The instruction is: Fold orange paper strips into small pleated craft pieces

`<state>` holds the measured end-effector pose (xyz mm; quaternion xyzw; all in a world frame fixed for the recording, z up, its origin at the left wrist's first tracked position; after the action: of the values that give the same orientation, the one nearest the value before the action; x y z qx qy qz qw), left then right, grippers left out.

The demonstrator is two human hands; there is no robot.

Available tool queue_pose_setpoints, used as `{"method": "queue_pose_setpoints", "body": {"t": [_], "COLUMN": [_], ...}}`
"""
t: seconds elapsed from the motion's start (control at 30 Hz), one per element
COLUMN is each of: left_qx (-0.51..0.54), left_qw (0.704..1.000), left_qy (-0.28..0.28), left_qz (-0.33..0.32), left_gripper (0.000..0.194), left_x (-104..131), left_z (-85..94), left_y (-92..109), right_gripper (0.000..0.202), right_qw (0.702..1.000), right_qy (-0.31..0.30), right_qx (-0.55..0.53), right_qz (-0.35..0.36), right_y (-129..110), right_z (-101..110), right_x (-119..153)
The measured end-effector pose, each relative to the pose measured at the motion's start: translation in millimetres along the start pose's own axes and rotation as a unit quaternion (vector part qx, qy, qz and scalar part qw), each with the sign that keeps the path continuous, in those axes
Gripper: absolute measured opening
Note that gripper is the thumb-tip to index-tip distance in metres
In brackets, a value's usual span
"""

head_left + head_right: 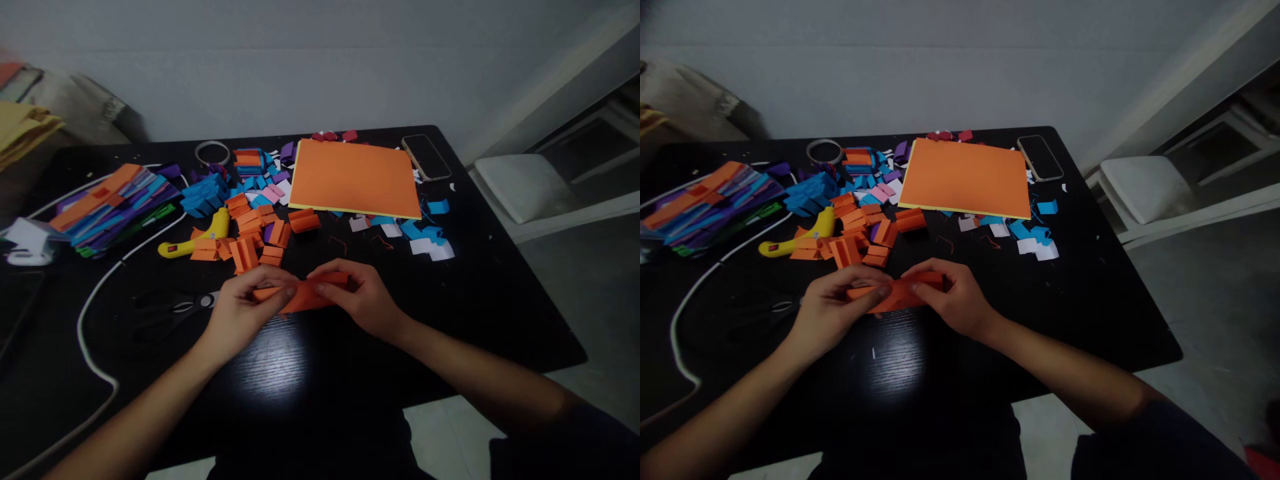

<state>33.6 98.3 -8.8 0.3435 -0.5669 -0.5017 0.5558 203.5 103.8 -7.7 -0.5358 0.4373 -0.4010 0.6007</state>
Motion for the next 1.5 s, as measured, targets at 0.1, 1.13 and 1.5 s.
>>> {"method": "queue_pose_setpoints", "body": {"t": [0.1, 1.13, 1.5], "left_qx": [-0.01, -0.184, -0.043], "left_qw": [1.0, 0.979, 0.998], "left_qy": [0.002, 0.023, 0.046], "left_qz": [-0.011, -0.085, -0.014], "left_gripper": [0.013, 0.019, 0.019], "left_x": [-0.3, 1.5, 1.3], "left_z": [4.4, 4.3, 0.5], "left_y": [4.8, 13.5, 1.6], "right_gripper": [0.016, 0.022, 0.039], "right_qw": [1.0, 0.992, 0.985], "right_qy": [0.004, 0.117, -0.031], "right_qx": [-0.019, 0.025, -0.15], "right_qz": [-0.019, -0.026, -0.084], "right_y": [3.5, 15.7, 27.7], "right_z": [1.8, 37.2, -22.9], "right_x": [0.3, -9.5, 7.1]}}
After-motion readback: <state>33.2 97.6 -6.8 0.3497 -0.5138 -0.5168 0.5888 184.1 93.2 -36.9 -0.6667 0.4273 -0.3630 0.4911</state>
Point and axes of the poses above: each hand's wrist, its own x-axis away from the middle knuckle, its own z-axis out of the back of the hand, y = z × x, the point moved 10 cm from there along -x, towards the middle knuckle, and after that the axes turned 10 degrees about z, right-handed, at the moved point
